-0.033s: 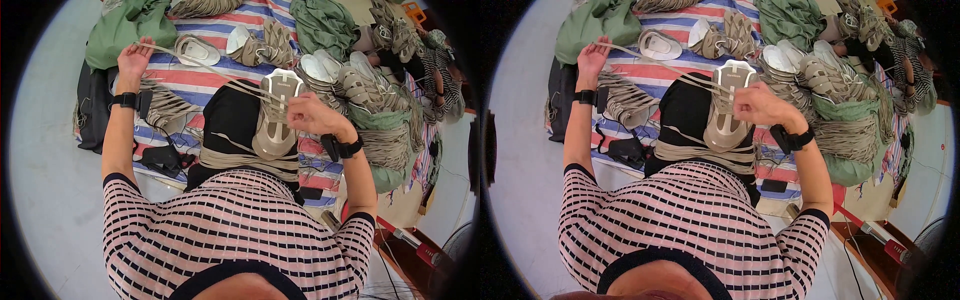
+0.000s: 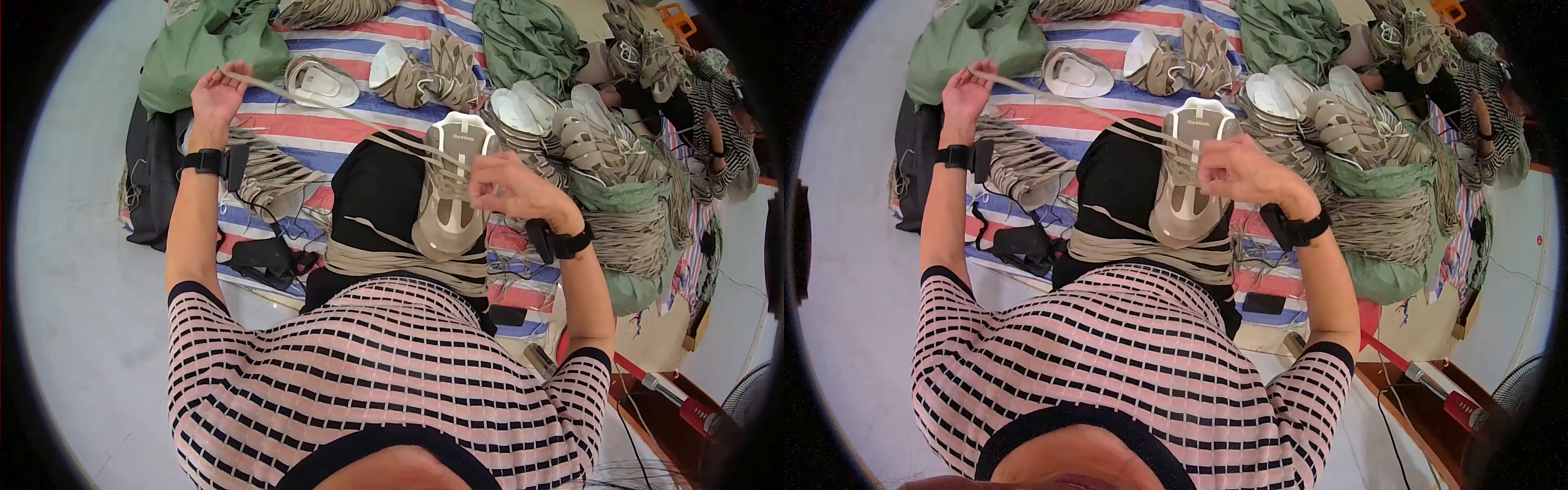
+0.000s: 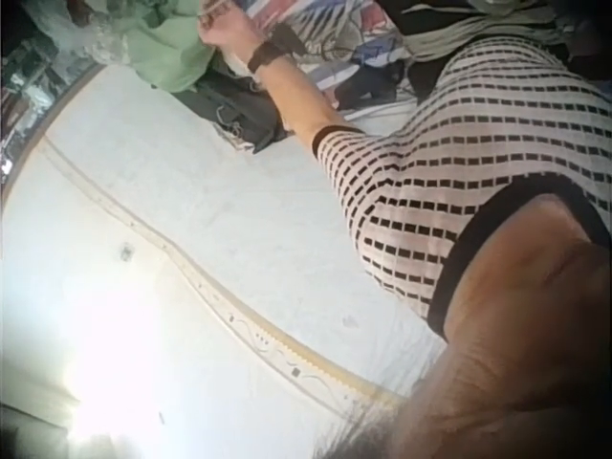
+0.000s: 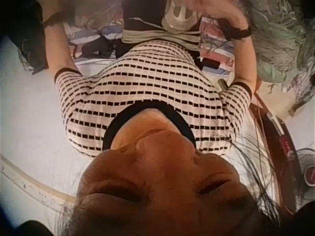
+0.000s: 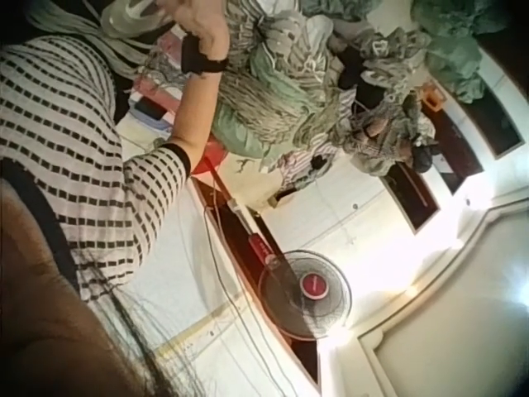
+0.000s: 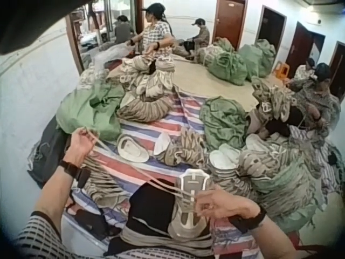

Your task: Lacing shoelaces through the eyelets of a sneaker.

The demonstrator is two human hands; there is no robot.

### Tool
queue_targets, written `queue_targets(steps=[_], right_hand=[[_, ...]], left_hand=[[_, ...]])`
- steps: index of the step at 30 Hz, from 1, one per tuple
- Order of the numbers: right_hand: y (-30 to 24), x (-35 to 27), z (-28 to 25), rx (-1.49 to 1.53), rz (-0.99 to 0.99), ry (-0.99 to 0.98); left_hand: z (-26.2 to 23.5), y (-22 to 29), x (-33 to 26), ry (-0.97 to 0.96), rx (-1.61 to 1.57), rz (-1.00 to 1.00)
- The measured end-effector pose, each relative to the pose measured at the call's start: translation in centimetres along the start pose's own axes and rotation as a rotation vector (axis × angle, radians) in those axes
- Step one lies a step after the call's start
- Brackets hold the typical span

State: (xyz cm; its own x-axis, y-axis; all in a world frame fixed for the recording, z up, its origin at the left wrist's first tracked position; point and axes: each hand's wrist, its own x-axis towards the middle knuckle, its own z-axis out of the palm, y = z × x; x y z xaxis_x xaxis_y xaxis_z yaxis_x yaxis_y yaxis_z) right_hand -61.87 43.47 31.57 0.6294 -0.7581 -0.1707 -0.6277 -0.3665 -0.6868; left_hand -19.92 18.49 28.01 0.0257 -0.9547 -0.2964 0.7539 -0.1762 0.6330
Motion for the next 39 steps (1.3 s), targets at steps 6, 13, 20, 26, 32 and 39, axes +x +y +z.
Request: queue_targets(steps=[6, 13, 20, 26, 32, 39], right_hand=[[1.5, 0.5, 5.0, -0.139, 0.140, 0.861], [2.9, 0.7, 11.2, 0.289, 0.390, 1.144], [3.0, -0.1, 10.7, 0.380, 0.326, 1.082], [1.3, 0.2, 7.4, 0.028, 0.192, 0.953], [-1.8, 2.8, 7.2, -0.346, 0.182, 0.648], [-1.4, 5.8, 7.9, -0.589, 0.285, 0.500]], left_hand=[[-0.3, 4.0, 4.0, 0.022, -0.120, 0.022], [-3.3, 13.0, 8.3, 0.157, -0.079, 0.144], [-6.6, 20.9, 9.6, 0.173, 0.017, 0.289], [-5.8, 13.6, 6.2, -0.113, 0.164, 0.199], [-3.8, 10.8, 0.0, 0.094, -0.095, 0.245], [-2.3, 11.4, -2.8, 0.104, -0.181, 0.314]])
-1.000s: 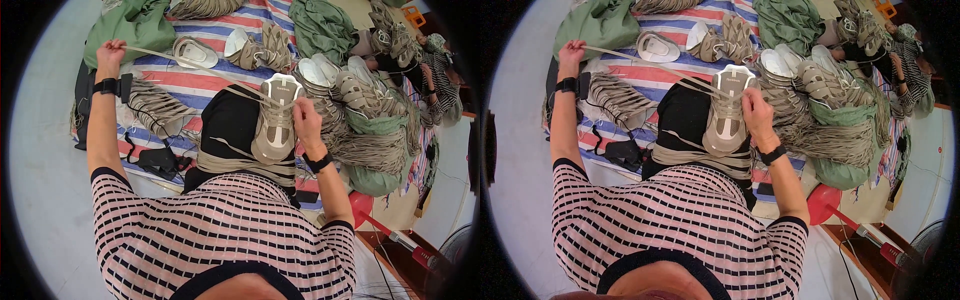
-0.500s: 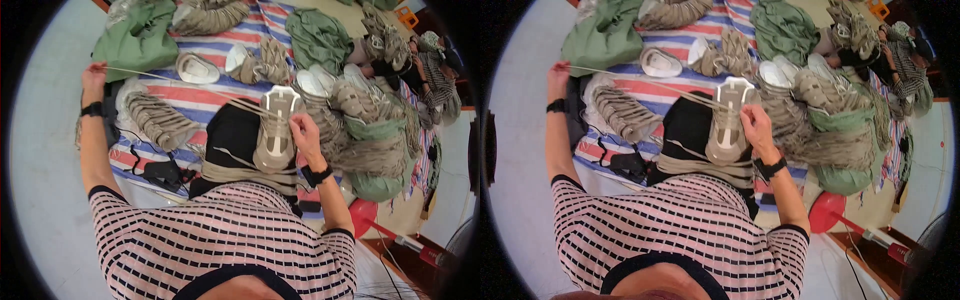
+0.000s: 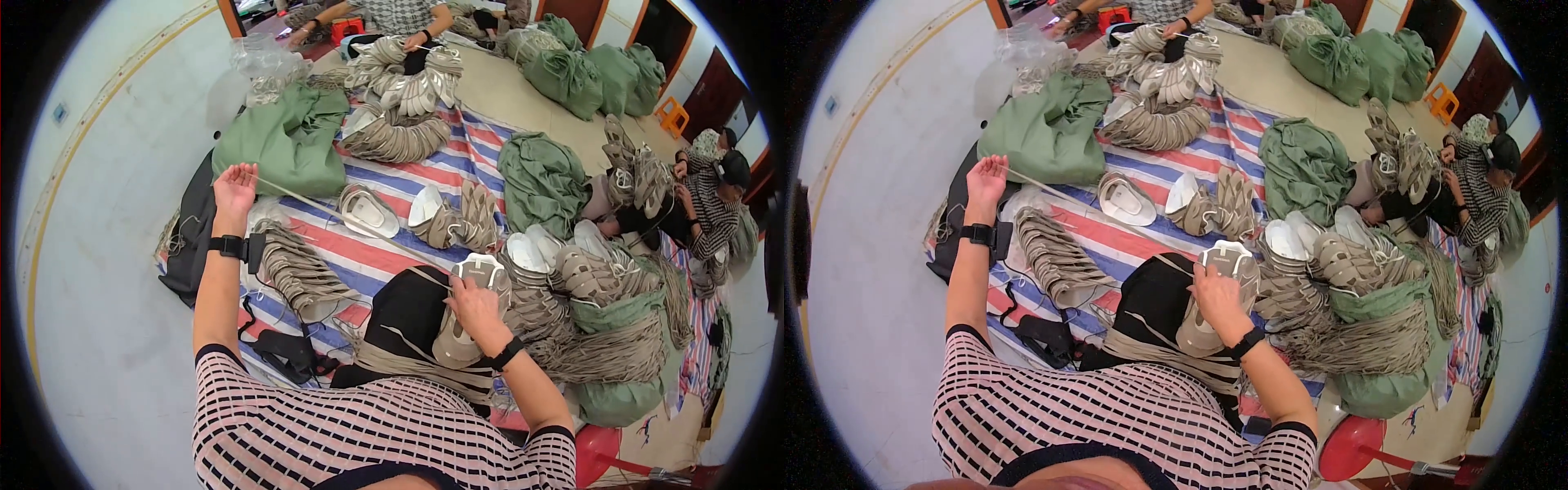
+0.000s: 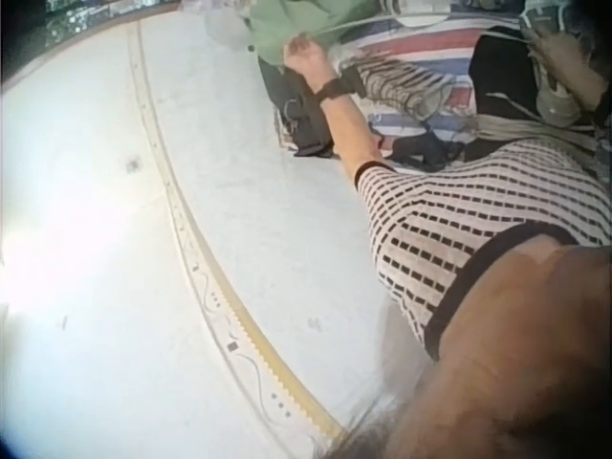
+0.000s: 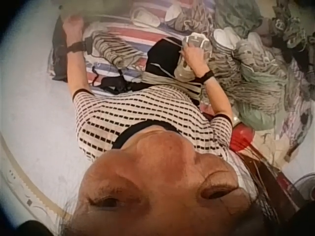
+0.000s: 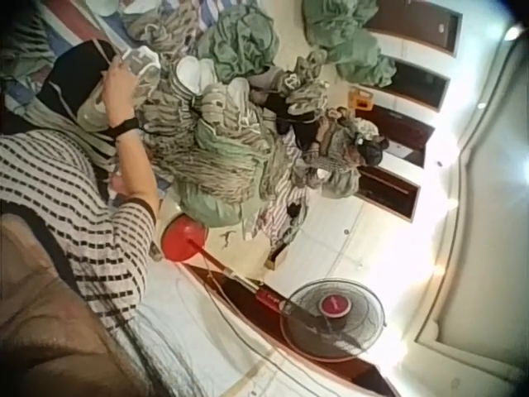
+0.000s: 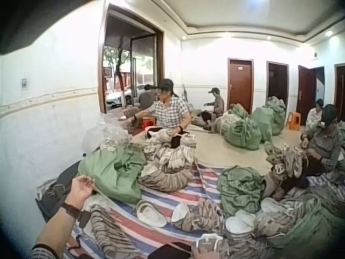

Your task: Lacing shoelaces through the eyelets of a sneaker.

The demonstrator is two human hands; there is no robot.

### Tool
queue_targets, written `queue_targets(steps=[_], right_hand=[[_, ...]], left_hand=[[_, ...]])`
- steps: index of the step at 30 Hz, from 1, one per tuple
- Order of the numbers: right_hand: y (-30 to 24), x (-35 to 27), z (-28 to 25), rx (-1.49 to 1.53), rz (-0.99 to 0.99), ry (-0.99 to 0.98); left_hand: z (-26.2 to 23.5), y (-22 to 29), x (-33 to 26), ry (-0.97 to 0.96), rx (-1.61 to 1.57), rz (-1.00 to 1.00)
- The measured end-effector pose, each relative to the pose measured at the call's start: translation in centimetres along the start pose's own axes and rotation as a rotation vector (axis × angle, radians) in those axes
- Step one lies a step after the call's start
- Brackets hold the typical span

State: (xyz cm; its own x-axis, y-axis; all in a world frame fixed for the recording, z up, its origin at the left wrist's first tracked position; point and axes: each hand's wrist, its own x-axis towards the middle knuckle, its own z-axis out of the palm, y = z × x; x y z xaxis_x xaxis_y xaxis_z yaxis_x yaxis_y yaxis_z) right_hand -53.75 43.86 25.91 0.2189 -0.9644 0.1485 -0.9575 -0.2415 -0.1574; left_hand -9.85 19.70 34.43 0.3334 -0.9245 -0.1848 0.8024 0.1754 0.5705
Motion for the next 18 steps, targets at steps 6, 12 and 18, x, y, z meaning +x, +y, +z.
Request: queue_targets(steps=[6, 12, 18], right_hand=[[0.3, 0.5, 0.8, -0.040, 0.044, -0.035], [0.6, 0.4, 0.5, 0.135, -0.106, 0.004], [-1.1, -0.3, -9.6, 1.172, -0.170, -0.489]], left_hand=[[-1.2, -0.7, -0.3, 0.066, -0.063, -0.013], [-5.2, -1.6, 1.3, 0.140, -0.015, -0.047], [-12.2, -0.9, 4.6, 0.173, 0.013, -0.140]])
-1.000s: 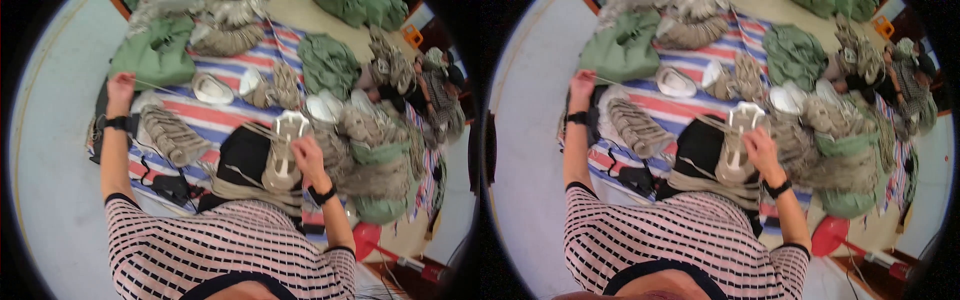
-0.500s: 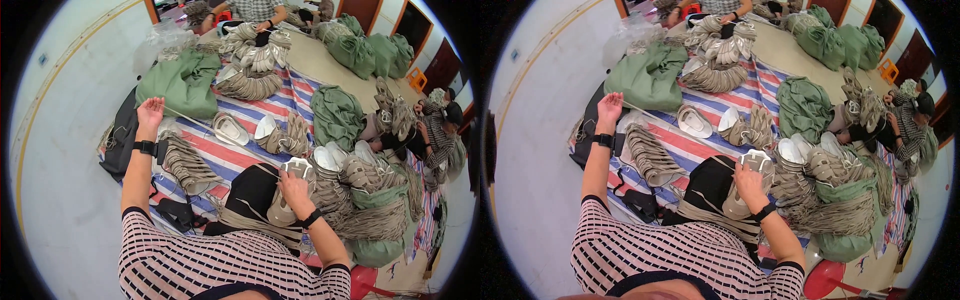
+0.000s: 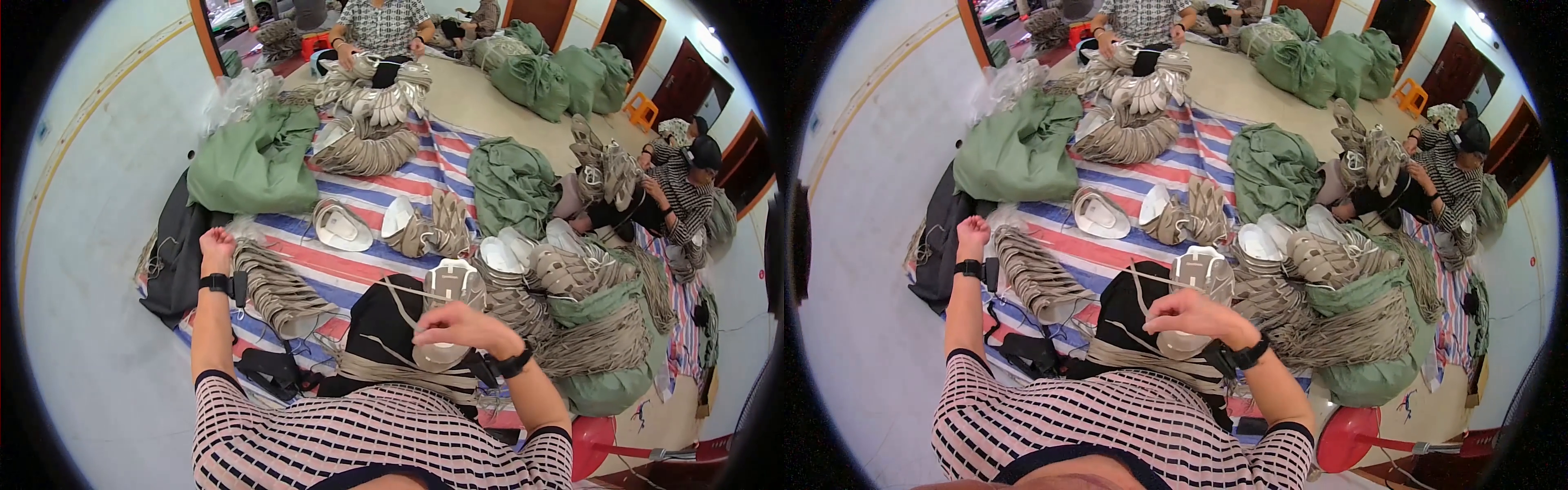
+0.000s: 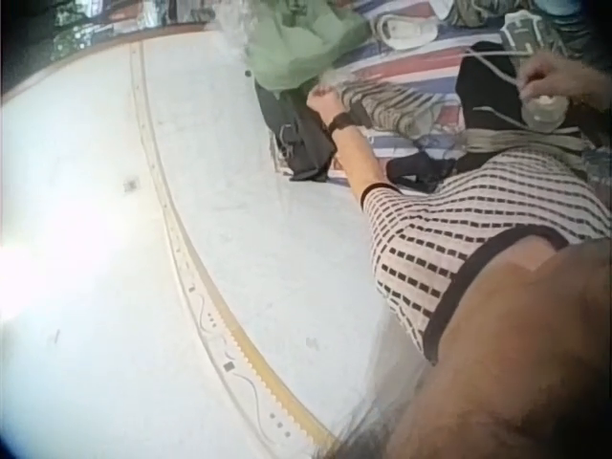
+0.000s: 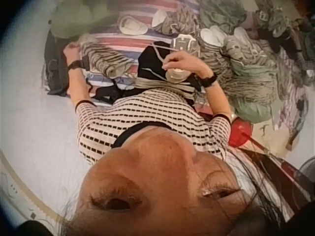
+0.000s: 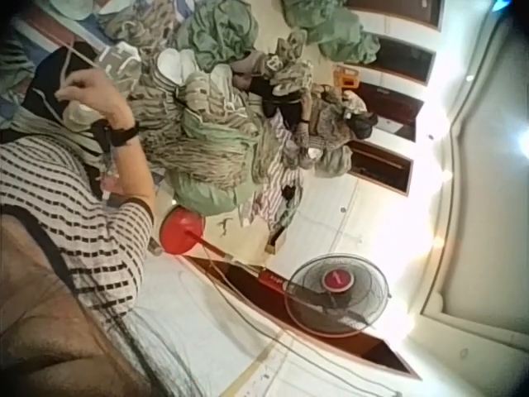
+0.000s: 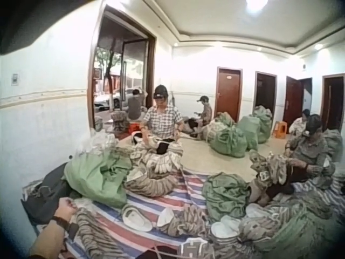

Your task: Lacing shoelaces through the eyelets of a sneaker.

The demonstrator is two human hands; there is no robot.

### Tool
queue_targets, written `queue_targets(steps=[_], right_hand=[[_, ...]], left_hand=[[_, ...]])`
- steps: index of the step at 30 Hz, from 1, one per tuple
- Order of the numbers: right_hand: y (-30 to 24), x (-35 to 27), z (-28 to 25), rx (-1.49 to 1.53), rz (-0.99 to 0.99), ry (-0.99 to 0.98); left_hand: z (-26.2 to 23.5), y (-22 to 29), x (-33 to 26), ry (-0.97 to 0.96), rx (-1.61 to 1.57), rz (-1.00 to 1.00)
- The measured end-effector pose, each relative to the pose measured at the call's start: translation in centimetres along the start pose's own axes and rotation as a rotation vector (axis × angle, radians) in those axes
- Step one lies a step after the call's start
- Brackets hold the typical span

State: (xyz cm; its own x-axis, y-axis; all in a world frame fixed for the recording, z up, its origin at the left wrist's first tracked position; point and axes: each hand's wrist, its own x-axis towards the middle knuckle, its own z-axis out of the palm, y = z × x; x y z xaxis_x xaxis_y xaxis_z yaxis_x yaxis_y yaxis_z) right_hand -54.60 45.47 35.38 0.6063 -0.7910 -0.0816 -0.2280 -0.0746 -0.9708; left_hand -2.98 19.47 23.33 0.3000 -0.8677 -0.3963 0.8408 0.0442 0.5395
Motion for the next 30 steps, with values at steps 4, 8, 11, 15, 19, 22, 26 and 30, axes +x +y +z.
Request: queue_targets(steps=[4, 8, 11, 15, 19, 22, 26, 30], right_hand=[[-4.6, -6.5, -3.5, 0.253, 0.022, 0.397], [-1.6, -12.1, -6.9, 0.867, -0.397, 0.945], [0.1, -18.1, -9.7, 1.031, -0.554, 1.214], [7.1, -26.8, -12.6, 1.146, -0.480, 1.414], [14.0, -31.7, -11.9, 1.265, -0.297, 1.791], [20.0, -37.7, -11.9, 1.382, -0.331, 1.640], [23.1, -42.1, -11.5, 0.787, -0.164, 1.950], [21.0, -33.8, -14.2, 1.099, 0.006, 2.006]], left_hand=[[-3.4, -0.7, -0.3, 0.197, 0.173, 0.035], [-6.8, -2.6, -0.3, 0.276, 0.313, -0.025], [-10.8, -3.9, -0.4, 0.340, 0.379, -0.089], [-12.3, -5.6, -0.8, -0.032, 0.973, 0.050], [-0.5, -14.3, -11.3, -0.200, 0.646, 0.031], [4.5, -19.9, -17.2, -0.467, 1.086, 0.132], [7.4, -26.2, -23.0, -0.972, 1.422, 0.442], [6.9, -28.7, -25.6, -1.145, 1.560, 0.713]])
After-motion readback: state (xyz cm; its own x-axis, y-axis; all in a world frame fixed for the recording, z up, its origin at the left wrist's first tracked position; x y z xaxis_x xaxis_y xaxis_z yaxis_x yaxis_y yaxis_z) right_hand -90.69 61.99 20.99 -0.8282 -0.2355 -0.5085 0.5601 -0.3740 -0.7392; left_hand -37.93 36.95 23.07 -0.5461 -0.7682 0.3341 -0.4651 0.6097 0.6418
